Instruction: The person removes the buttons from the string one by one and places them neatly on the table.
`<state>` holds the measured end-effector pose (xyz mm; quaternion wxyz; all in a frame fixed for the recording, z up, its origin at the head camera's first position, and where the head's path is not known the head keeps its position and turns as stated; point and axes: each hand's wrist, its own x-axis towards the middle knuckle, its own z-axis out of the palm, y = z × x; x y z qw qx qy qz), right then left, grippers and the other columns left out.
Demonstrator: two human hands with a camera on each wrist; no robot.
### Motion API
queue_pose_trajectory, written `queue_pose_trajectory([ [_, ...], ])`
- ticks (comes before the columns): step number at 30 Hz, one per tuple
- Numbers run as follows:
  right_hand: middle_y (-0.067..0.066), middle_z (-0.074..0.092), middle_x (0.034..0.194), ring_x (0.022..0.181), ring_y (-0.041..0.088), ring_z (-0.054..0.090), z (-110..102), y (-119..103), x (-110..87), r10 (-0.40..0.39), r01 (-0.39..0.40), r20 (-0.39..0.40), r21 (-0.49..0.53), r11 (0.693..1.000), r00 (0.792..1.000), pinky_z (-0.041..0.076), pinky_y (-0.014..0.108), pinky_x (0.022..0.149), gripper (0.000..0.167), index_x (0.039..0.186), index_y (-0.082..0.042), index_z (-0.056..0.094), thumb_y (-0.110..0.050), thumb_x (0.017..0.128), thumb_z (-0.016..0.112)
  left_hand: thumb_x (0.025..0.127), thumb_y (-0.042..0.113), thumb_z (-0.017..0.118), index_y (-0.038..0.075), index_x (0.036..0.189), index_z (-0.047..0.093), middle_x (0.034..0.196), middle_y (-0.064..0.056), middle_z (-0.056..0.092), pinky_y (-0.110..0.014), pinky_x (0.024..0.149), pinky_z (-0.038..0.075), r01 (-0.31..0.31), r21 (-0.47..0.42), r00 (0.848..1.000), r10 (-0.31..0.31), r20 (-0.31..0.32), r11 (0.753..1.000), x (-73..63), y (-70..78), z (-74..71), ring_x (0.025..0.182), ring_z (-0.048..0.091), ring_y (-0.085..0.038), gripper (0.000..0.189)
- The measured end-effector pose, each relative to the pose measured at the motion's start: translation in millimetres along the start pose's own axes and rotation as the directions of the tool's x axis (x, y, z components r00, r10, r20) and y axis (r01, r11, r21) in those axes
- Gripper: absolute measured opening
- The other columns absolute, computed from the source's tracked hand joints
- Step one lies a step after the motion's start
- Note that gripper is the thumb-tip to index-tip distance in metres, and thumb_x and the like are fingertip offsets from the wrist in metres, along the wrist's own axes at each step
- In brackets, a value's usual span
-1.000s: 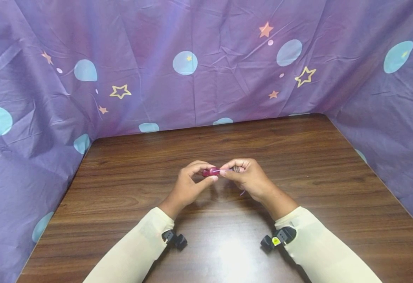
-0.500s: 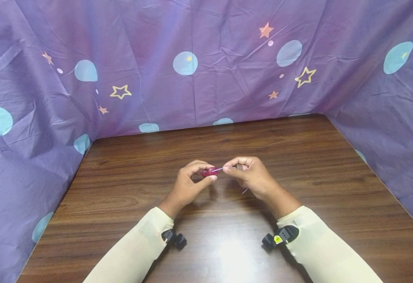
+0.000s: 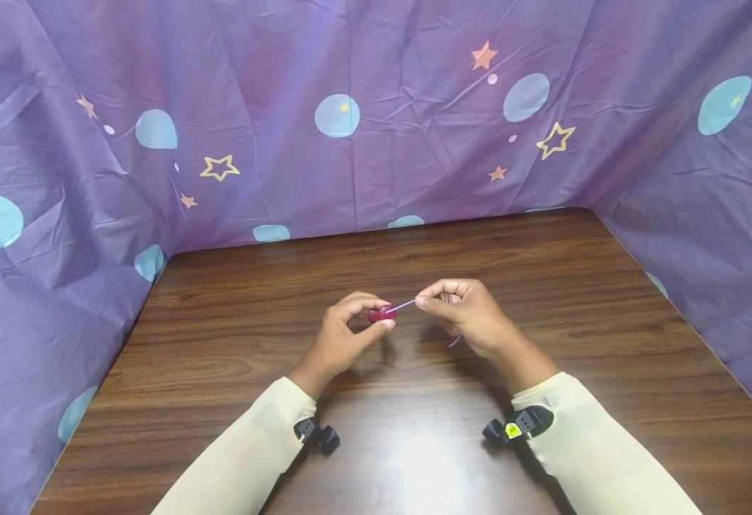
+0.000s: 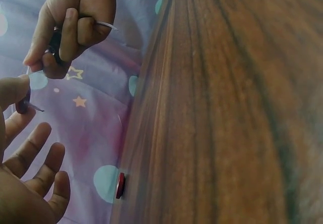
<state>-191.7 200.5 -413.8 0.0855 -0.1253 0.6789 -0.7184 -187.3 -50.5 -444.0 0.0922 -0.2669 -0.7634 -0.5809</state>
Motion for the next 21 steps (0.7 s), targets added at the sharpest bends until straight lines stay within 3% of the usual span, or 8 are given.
queue_pose_trajectory([
  [9, -0.011, 0.052, 0.063, 0.05, 0.001, 0.039, -7, -4, -2.3, -0.023, 0.023, -0.011, 0.011, 1.0, 1.0, 0.019, 0.032, 0.046, 0.03, 0.091, -0.02, 0.081, 0.003, 0.103, 0.066, 0.091, 0.009, 0.087, 0.002, 0.113, 0.081, 0.117, -0.015, 0.079, -0.063, 0.094, 0.061, 0.004, -0.012, 1.0, -0.004, -0.007, 1.0, 0.2, -1.1, 1.9, 0.101, 0.069, -0.013, 0.024],
  [16, -0.011, 0.051, 0.062, 0.051, 0.002, 0.038, -11, -7, -4.4, -0.013, 0.013, -0.024, -0.004, 1.0, 1.0, 0.02, 0.033, 0.046, 0.024, 0.093, -0.017, 0.081, 0.001, 0.103, 0.069, 0.091, 0.01, 0.087, 0.003, 0.114, 0.081, 0.117, -0.015, 0.079, -0.062, 0.095, 0.061, 0.013, -0.008, 1.0, -0.013, -0.006, 1.0, 0.6, -3.2, 1.8, 0.101, 0.071, -0.02, 0.024],
  [21, -0.012, 0.05, 0.061, 0.05, 0.001, 0.039, -15, -7, -7.8, -0.025, 0.025, -0.03, 0.006, 1.0, 0.999, 0.016, 0.037, 0.048, 0.029, 0.091, -0.019, 0.081, 0.004, 0.102, 0.067, 0.091, 0.01, 0.087, 0.003, 0.114, 0.081, 0.117, -0.015, 0.078, -0.061, 0.097, 0.061, 0.022, -0.006, 1.0, -0.022, -0.007, 1.0, 0.9, -2.8, 0.3, 0.105, 0.071, -0.022, 0.025],
])
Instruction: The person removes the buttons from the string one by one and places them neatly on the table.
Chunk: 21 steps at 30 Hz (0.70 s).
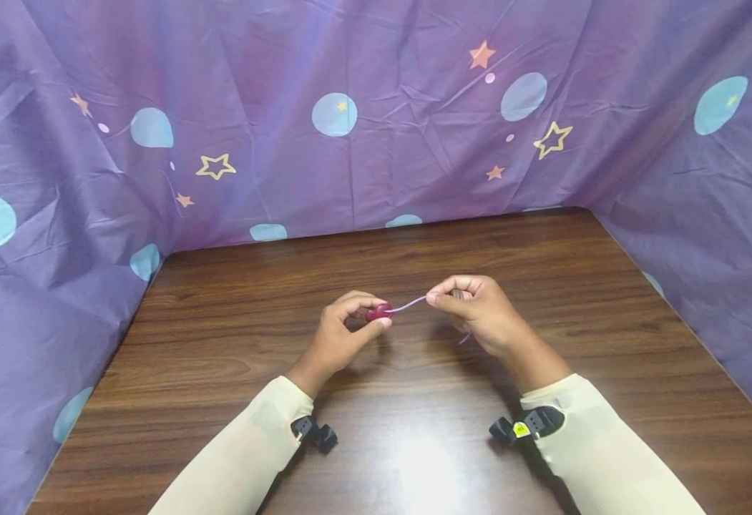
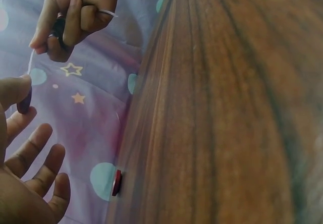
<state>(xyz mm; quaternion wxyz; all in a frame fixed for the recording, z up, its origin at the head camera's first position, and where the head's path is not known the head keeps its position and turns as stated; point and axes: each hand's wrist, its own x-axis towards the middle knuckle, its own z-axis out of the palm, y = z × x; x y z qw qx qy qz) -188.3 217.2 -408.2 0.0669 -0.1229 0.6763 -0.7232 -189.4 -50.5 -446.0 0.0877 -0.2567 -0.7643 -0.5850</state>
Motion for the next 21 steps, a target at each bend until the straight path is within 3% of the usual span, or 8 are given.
queue_pose_trajectory([
  [13, -0.012, 0.059, 0.067, 0.05, 0.003, 0.036, -14, 3, -14.5, -0.034, 0.035, -0.039, 0.042, 0.998, 0.999, 0.011, 0.043, 0.052, 0.032, 0.09, -0.018, 0.082, 0.006, 0.103, 0.065, 0.092, 0.013, 0.087, 0.004, 0.117, 0.082, 0.118, -0.014, 0.077, -0.059, 0.099, 0.06, 0.058, 0.018, 0.998, -0.058, -0.013, 0.998, 0.9, -3.1, 0.7, 0.11, 0.07, -0.02, 0.027],
  [21, -0.011, 0.071, 0.079, 0.051, 0.001, 0.041, -18, 5, -21.3, -0.039, 0.042, -0.037, 0.069, 0.997, 0.999, 0.012, 0.042, 0.052, 0.033, 0.091, -0.017, 0.082, 0.008, 0.103, 0.064, 0.092, 0.018, 0.089, 0.005, 0.118, 0.082, 0.123, -0.016, 0.074, -0.054, 0.104, 0.06, 0.122, 0.058, 0.992, -0.121, -0.019, 0.991, 3.9, -2.5, 6.3, 0.114, 0.071, -0.033, 0.03],
])
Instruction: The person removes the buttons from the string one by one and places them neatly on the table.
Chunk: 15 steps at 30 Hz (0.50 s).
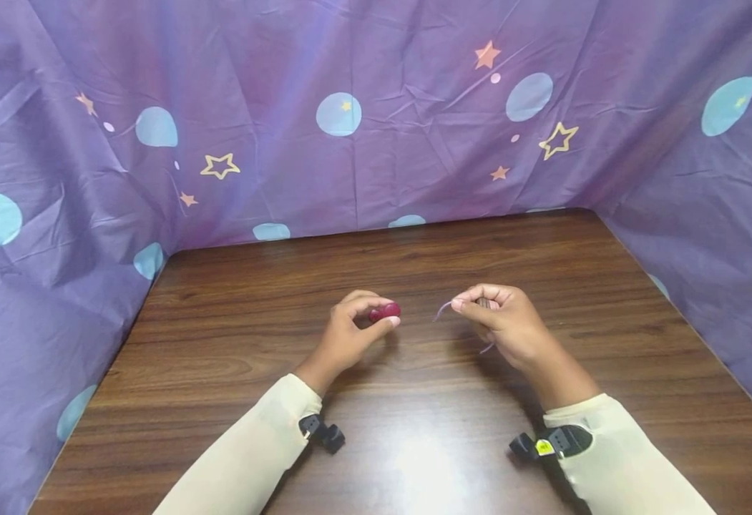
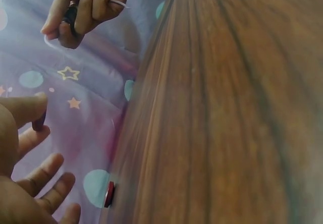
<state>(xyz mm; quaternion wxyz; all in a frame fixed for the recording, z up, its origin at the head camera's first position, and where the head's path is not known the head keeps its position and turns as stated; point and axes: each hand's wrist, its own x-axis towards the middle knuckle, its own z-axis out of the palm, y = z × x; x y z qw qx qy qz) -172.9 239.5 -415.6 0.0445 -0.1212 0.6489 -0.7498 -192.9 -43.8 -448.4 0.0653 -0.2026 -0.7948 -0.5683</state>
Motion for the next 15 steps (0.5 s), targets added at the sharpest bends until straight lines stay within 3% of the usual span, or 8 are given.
queue_pose_trajectory([
  [5, -0.01, 0.075, 0.085, 0.051, 0.001, 0.042, 0, 2, -2.4, 0.006, -0.006, -0.002, -0.022, 1.0, 1.0, 0.013, 0.042, 0.051, 0.032, 0.091, -0.017, 0.082, 0.007, 0.103, 0.065, 0.091, 0.022, 0.09, 0.007, 0.116, 0.083, 0.125, -0.014, 0.072, -0.05, 0.099, 0.061, 0.022, 0.06, 1.0, -0.021, -0.017, 0.998, 2.9, -1.1, 4.2, 0.112, 0.071, -0.036, 0.03],
  [11, -0.01, 0.075, 0.084, 0.051, 0.001, 0.041, -1, 3, -4.4, 0.0, 0.0, 0.004, -0.008, 1.0, 1.0, 0.011, 0.043, 0.052, 0.033, 0.091, -0.017, 0.082, 0.008, 0.103, 0.064, 0.091, 0.031, 0.09, 0.016, 0.115, 0.085, 0.128, -0.004, 0.071, -0.04, 0.101, 0.04, 0.077, 0.167, 0.997, -0.077, -0.007, 0.983, 4.5, -2.0, 9.0, 0.114, 0.068, -0.025, 0.029],
  [15, -0.01, 0.076, 0.087, 0.051, 0.0, 0.042, -1, 3, -3.9, 0.002, -0.002, 0.009, -0.003, 1.0, 1.0, 0.011, 0.042, 0.052, 0.033, 0.091, -0.017, 0.082, 0.008, 0.103, 0.064, 0.09, 0.034, 0.09, 0.019, 0.115, 0.086, 0.132, -0.005, 0.071, -0.044, 0.103, 0.039, 0.111, 0.187, 0.994, -0.11, -0.012, 0.976, 6.1, -1.1, 11.1, 0.119, 0.067, -0.025, 0.029],
])
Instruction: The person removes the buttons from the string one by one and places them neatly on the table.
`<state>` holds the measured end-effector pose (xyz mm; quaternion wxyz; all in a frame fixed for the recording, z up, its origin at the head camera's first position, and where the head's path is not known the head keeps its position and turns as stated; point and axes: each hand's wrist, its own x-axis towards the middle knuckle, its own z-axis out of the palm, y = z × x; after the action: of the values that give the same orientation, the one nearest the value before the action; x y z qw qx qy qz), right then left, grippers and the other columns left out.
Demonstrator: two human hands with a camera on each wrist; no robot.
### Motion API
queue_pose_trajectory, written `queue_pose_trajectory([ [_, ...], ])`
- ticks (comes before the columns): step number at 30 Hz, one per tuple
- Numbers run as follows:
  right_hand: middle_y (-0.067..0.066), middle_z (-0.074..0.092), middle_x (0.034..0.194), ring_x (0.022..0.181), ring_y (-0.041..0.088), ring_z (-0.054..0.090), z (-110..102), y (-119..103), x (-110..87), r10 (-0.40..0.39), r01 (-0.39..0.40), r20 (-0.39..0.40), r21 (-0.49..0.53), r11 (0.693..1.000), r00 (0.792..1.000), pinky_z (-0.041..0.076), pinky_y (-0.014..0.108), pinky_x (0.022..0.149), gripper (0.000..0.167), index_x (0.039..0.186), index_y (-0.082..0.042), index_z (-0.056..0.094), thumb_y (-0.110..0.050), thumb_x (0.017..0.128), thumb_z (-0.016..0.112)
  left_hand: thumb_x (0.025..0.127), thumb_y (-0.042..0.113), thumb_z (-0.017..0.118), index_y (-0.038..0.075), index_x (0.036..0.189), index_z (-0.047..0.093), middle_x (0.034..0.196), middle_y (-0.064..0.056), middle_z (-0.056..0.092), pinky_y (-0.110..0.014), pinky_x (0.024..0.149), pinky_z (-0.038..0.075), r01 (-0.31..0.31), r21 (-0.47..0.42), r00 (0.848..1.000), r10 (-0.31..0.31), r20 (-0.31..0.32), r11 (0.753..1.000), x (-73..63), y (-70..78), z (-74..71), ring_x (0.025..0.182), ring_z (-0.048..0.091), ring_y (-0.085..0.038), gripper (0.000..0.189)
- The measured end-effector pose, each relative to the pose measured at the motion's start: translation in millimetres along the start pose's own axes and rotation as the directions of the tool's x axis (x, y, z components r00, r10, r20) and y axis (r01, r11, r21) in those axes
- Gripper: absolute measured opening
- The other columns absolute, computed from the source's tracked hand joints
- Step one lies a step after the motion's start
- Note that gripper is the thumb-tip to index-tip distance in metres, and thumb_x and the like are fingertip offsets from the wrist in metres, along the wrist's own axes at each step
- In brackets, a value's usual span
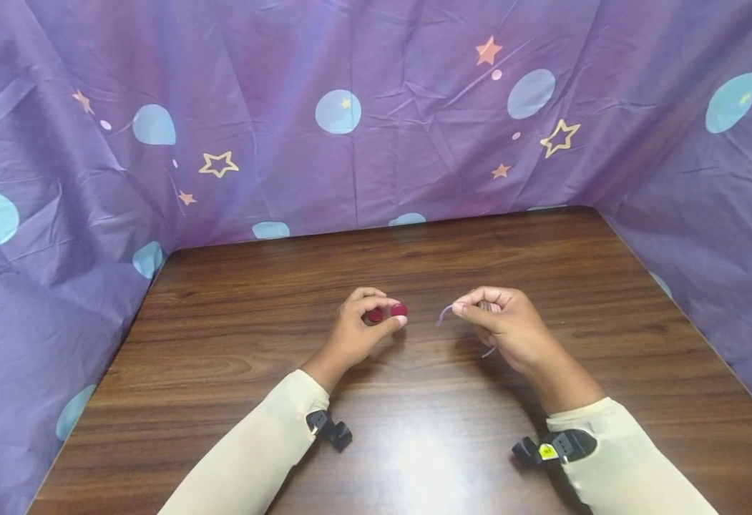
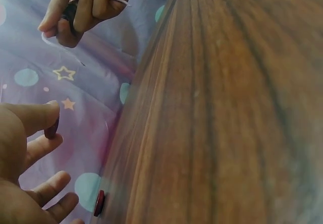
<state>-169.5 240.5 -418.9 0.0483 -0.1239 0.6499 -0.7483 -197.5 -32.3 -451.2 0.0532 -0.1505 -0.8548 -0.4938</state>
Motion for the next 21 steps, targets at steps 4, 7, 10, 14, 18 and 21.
queue_pose_trajectory([
  [4, -0.01, 0.074, 0.086, 0.051, -0.001, 0.042, 1.1, -0.4, 0.0, 0.01, -0.01, 0.001, 0.0, 1.0, 1.0, 0.011, 0.042, 0.053, 0.033, 0.091, -0.017, 0.082, 0.008, 0.103, 0.065, 0.091, 0.033, 0.089, 0.017, 0.117, 0.085, 0.139, -0.011, 0.069, -0.05, 0.109, 0.043, 0.016, -0.009, 1.0, -0.015, 0.02, 1.0, 2.1, -0.1, 1.0, 0.126, 0.065, -0.028, 0.03],
  [7, -0.01, 0.072, 0.082, 0.051, 0.0, 0.041, 1.5, -0.9, -0.1, 0.018, -0.018, 0.0, -0.002, 1.0, 1.0, 0.01, 0.043, 0.053, 0.033, 0.09, -0.017, 0.082, 0.008, 0.103, 0.064, 0.092, 0.032, 0.089, 0.015, 0.119, 0.084, 0.144, -0.015, 0.066, -0.051, 0.112, 0.05, 0.021, -0.023, 0.999, -0.02, 0.048, 1.0, 3.7, 0.8, 2.4, 0.129, 0.064, -0.031, 0.032],
  [10, -0.011, 0.07, 0.079, 0.051, 0.0, 0.04, 2.0, -1.7, -0.2, 0.026, -0.026, -0.002, -0.004, 1.0, 1.0, 0.01, 0.043, 0.053, 0.034, 0.09, -0.018, 0.082, 0.008, 0.103, 0.064, 0.093, 0.032, 0.088, 0.014, 0.119, 0.084, 0.146, -0.016, 0.063, -0.049, 0.111, 0.053, 0.032, -0.031, 0.997, -0.03, 0.073, 0.999, 4.6, 1.9, 4.1, 0.129, 0.063, -0.032, 0.032],
  [14, -0.012, 0.069, 0.078, 0.051, 0.0, 0.04, 2.7, -2.9, 0.0, 0.042, -0.042, -0.002, -0.01, 0.999, 0.999, 0.01, 0.042, 0.053, 0.033, 0.09, -0.018, 0.082, 0.007, 0.103, 0.065, 0.093, 0.032, 0.088, 0.015, 0.119, 0.084, 0.148, -0.016, 0.062, -0.047, 0.111, 0.054, 0.057, -0.031, 0.995, -0.054, 0.078, 0.998, 5.2, 0.2, 6.5, 0.129, 0.063, -0.032, 0.031],
  [18, -0.013, 0.068, 0.076, 0.052, 0.0, 0.04, 2.6, -3.3, -0.1, 0.049, -0.049, 0.0, -0.014, 0.999, 0.999, 0.01, 0.042, 0.054, 0.032, 0.09, -0.018, 0.082, 0.006, 0.103, 0.065, 0.092, 0.031, 0.088, 0.015, 0.118, 0.084, 0.147, -0.015, 0.063, -0.048, 0.111, 0.054, 0.063, -0.026, 0.996, -0.061, 0.07, 0.998, 6.7, -2.3, 8.2, 0.128, 0.063, -0.032, 0.031],
  [21, -0.013, 0.065, 0.074, 0.052, 0.0, 0.039, 1.9, -2.9, -1.0, 0.048, -0.048, -0.002, -0.021, 0.999, 0.999, 0.01, 0.043, 0.054, 0.032, 0.09, -0.018, 0.082, 0.006, 0.103, 0.065, 0.093, 0.032, 0.088, 0.015, 0.118, 0.084, 0.146, -0.014, 0.064, -0.047, 0.109, 0.054, 0.065, -0.013, 0.995, -0.064, 0.073, 0.998, 7.8, -3.1, 9.8, 0.126, 0.064, -0.03, 0.031],
])
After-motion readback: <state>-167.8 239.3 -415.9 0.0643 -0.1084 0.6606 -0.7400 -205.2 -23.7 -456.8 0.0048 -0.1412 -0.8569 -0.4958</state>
